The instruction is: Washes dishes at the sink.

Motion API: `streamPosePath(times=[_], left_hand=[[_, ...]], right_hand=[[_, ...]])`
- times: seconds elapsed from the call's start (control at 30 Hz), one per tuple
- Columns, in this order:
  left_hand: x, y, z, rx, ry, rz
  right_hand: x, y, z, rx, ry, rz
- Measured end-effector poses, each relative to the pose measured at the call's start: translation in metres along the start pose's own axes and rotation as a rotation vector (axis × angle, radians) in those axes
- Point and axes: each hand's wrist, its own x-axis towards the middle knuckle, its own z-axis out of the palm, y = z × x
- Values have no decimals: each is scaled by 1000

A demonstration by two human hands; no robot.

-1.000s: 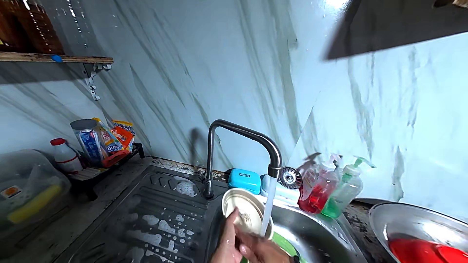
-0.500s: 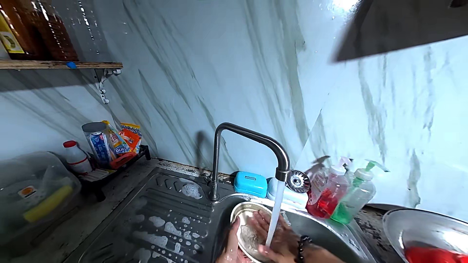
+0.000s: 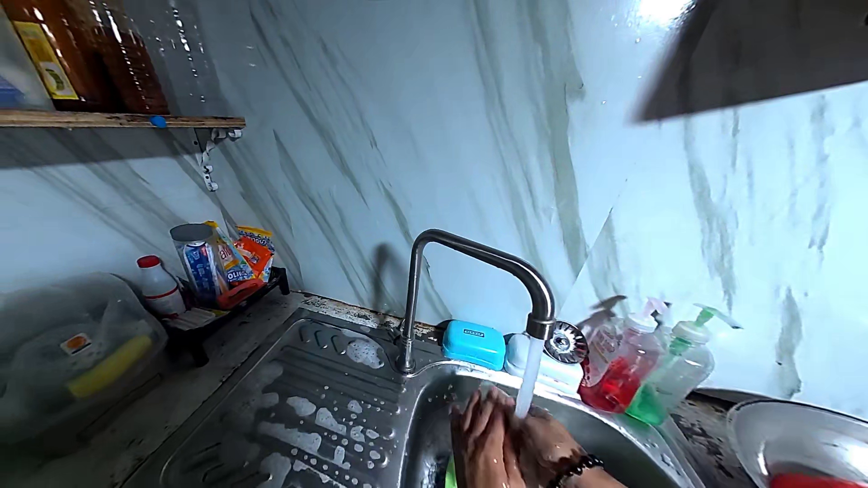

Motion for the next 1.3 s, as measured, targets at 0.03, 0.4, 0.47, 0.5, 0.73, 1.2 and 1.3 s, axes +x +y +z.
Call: streamPosePath(times=[0.03, 0.4, 0.47, 0.5, 0.73, 1.2, 1.3], left_hand=[[2, -1, -2, -42, -71, 21], [21, -12, -13, -1056, -374, -1358], [33, -2, -22, -995, -365, -1265], [40, -1, -26, -947, -348, -1216], [31, -20, -38, -852, -389, -1262], [35, -25, -32, -883, -401, -1211], [35, -29, -30, -858, -419, -1248]], right_hand=[[-4, 1, -3, 11, 21, 63], [-21, -5, -27, -742, -167, -251], [-23, -1, -24, -911, -279, -229], [-25, 9, -24, -914, -358, -297], [17, 62, -38, -954, -567, -575], [-7, 52, -33, -967, -746, -588], [13, 52, -62, -1209, -697, -587]])
